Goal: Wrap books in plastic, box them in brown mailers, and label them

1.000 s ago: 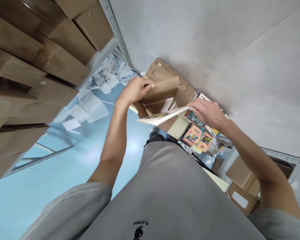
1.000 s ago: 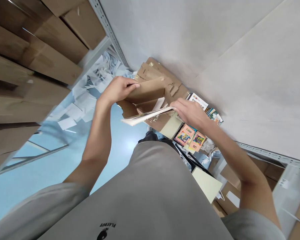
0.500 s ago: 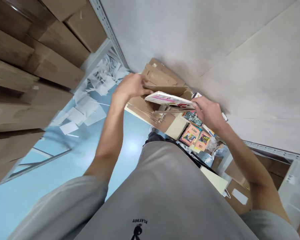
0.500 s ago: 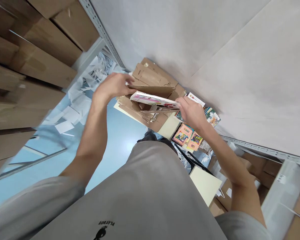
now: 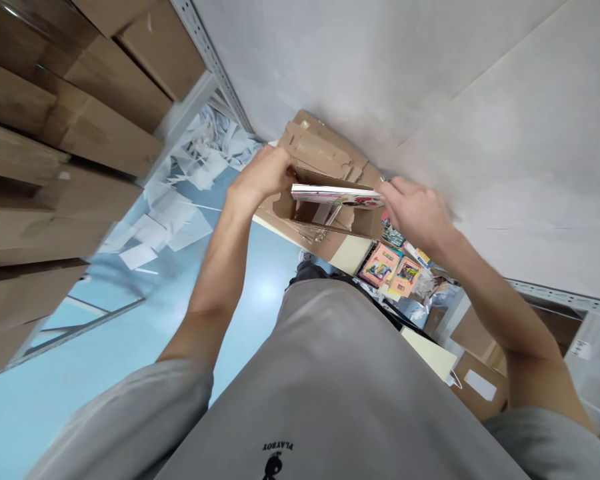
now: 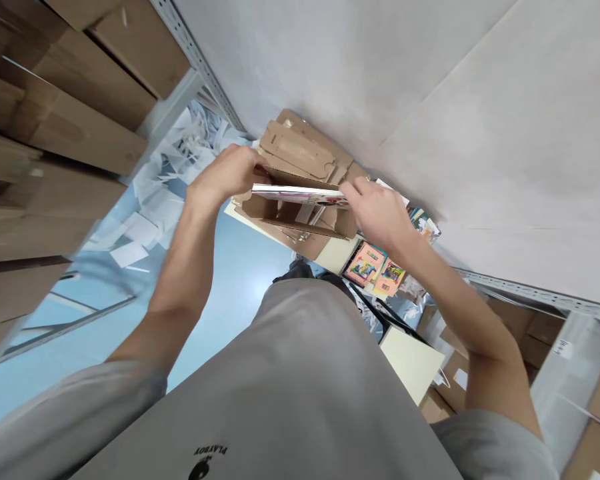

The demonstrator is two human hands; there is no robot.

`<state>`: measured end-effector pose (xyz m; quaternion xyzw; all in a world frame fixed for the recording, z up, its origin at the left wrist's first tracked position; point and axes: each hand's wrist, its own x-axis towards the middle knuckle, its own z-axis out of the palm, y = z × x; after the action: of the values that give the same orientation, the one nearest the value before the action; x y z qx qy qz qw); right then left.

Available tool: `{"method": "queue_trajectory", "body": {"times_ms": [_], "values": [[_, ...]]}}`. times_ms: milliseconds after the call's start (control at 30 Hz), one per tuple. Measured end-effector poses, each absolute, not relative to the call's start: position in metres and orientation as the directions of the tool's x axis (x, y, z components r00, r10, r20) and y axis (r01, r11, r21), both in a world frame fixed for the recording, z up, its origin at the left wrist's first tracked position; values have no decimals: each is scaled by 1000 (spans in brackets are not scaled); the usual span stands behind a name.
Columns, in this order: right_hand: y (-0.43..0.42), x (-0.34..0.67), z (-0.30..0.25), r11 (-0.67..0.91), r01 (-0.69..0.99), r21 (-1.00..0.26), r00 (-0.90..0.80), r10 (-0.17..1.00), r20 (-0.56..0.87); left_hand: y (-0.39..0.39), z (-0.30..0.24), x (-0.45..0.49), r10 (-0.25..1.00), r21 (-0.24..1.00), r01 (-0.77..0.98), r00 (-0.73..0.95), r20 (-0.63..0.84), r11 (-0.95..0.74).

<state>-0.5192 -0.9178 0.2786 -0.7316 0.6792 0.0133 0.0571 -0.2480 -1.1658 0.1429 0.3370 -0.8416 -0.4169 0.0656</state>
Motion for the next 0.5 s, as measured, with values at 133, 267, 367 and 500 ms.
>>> {"method": "queue_trajectory", "body": {"times_ms": [133, 267, 367, 500], "values": [[-919, -507, 266, -58, -997, -46, 64, -987, -146, -1166, 141, -250, -588, 752, -510, -782, -205, 417], [-924, -507, 254, -15, -999, -50, 26, -974, -224, -1168, 140, -251, -612, 778, -502, -766, -197, 378], [-932, -510, 246, 30, -998, -63, -10, -957, -291, -1172, 146, -253, -596, 782, -497, -776, -206, 376], [-939, -507, 239, 104, -993, -48, -78, -918, -388, -1173, 155, -256, -577, 713, -566, -769, -275, 414]]}}
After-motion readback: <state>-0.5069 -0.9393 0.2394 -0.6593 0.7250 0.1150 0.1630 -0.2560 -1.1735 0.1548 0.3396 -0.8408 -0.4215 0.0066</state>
